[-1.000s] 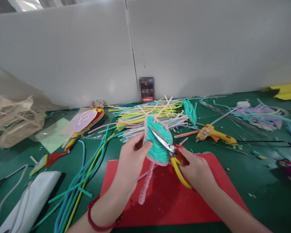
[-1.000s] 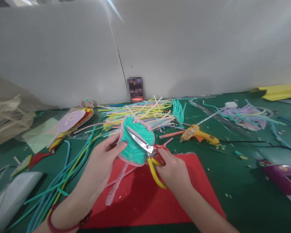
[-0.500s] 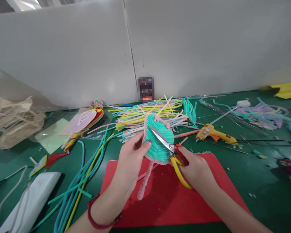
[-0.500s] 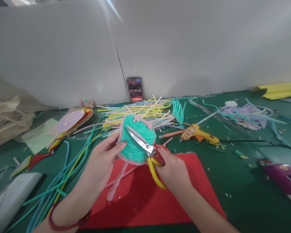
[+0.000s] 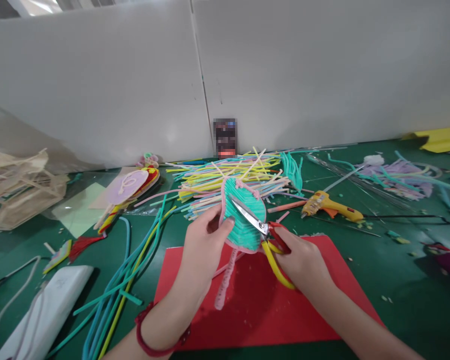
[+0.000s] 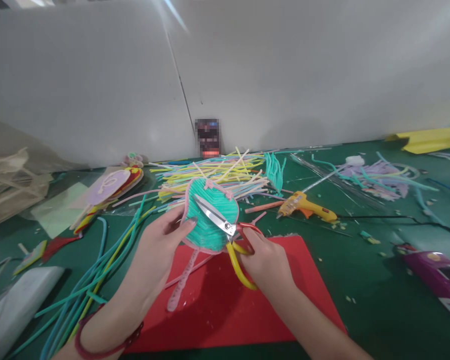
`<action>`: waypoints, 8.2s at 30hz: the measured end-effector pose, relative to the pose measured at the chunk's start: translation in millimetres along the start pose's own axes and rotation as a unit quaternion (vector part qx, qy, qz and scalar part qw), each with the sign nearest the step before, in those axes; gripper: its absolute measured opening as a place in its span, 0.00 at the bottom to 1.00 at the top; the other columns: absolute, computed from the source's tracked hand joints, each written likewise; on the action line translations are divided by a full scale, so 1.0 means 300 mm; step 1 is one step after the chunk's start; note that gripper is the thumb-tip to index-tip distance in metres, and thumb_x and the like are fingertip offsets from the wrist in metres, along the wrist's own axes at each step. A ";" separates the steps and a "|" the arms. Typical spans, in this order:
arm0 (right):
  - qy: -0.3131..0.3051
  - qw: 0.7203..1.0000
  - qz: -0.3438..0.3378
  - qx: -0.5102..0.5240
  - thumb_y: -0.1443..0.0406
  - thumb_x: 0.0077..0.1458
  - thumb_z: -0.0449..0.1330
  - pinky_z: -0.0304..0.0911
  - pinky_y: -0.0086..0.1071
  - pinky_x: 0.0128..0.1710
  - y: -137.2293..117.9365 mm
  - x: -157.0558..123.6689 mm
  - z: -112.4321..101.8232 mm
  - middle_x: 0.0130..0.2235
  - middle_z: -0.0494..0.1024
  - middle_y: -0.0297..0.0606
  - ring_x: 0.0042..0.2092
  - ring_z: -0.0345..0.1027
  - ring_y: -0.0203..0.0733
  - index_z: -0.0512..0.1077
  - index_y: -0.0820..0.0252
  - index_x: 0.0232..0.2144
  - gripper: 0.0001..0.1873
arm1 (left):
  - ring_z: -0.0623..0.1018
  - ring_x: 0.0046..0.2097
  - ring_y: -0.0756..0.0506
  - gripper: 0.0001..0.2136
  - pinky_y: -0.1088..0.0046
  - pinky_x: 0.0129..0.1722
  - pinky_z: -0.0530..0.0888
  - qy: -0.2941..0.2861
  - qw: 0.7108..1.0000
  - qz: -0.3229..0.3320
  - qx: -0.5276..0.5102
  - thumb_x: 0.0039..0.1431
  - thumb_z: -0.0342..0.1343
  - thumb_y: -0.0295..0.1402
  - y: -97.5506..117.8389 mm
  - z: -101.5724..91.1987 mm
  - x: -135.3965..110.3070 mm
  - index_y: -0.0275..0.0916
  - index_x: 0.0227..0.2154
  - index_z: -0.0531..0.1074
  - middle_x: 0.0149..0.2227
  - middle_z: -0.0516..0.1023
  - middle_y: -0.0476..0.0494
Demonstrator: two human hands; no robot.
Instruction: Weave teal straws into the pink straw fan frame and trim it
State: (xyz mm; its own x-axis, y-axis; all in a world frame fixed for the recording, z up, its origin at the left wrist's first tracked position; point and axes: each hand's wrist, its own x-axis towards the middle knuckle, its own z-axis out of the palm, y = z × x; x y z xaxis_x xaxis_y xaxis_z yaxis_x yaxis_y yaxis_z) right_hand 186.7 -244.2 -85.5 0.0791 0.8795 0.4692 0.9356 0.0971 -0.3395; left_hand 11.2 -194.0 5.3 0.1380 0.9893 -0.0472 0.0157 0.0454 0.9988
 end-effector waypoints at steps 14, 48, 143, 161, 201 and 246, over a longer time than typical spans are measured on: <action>-0.014 1.000 0.019 -0.007 0.64 0.48 0.51 0.52 0.27 0.18 0.003 -0.003 0.008 0.22 0.76 0.36 0.22 0.69 0.41 0.72 0.58 0.34 0.12 | 0.74 0.47 0.41 0.16 0.64 0.48 0.70 -0.010 0.999 -0.019 -0.031 0.49 0.56 0.29 -0.006 -0.005 0.011 0.37 0.42 0.75 0.46 0.77 0.43; -0.040 0.999 0.030 0.003 0.61 0.48 0.54 0.52 0.28 0.19 0.006 0.005 -0.001 0.29 0.78 0.38 0.25 0.71 0.42 0.71 0.56 0.34 0.11 | 0.73 0.49 0.41 0.17 0.68 0.44 0.72 0.000 0.998 0.010 0.068 0.47 0.53 0.26 0.018 0.002 0.008 0.39 0.43 0.72 0.50 0.74 0.44; -0.028 0.998 0.004 0.049 0.55 0.48 0.57 0.62 0.28 0.22 0.018 -0.002 -0.016 0.29 0.78 0.38 0.26 0.72 0.41 0.72 0.58 0.39 0.18 | 0.75 0.41 0.44 0.14 0.70 0.36 0.72 0.076 0.994 -0.028 -0.073 0.45 0.59 0.30 -0.006 -0.012 0.021 0.37 0.37 0.69 0.43 0.74 0.43; -0.057 0.994 0.024 0.088 0.55 0.48 0.57 0.62 0.28 0.21 0.008 -0.003 -0.015 0.26 0.78 0.36 0.25 0.71 0.40 0.73 0.57 0.36 0.16 | 0.75 0.39 0.46 0.13 0.72 0.33 0.72 0.080 0.995 -0.018 -0.050 0.48 0.56 0.30 -0.040 0.000 0.016 0.39 0.39 0.69 0.42 0.75 0.45; -0.083 0.987 0.034 0.130 0.51 0.47 0.59 0.61 0.27 0.21 0.005 -0.001 -0.018 0.25 0.77 0.33 0.24 0.70 0.39 0.73 0.56 0.35 0.17 | 0.74 0.41 0.45 0.13 0.68 0.40 0.70 0.089 0.992 -0.009 -0.087 0.45 0.57 0.28 -0.054 0.007 0.024 0.38 0.37 0.71 0.40 0.75 0.45; -0.072 0.997 0.011 0.010 0.51 0.48 0.56 0.60 0.29 0.19 0.012 -0.007 -0.022 0.28 0.78 0.38 0.26 0.73 0.45 0.70 0.56 0.38 0.19 | 0.74 0.42 0.47 0.13 0.72 0.40 0.70 0.114 0.970 -0.009 -0.213 0.44 0.60 0.27 -0.056 0.036 -0.002 0.38 0.36 0.72 0.40 0.75 0.46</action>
State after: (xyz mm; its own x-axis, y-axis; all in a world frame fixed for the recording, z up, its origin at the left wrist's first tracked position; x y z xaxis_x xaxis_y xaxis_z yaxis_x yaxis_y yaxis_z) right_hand 192.3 -248.9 -82.4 0.0470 0.9392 0.3402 0.9267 0.0861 -0.3657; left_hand 21.6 -197.1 -11.7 -0.0810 0.9906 -0.1102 -0.4015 0.0688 0.9133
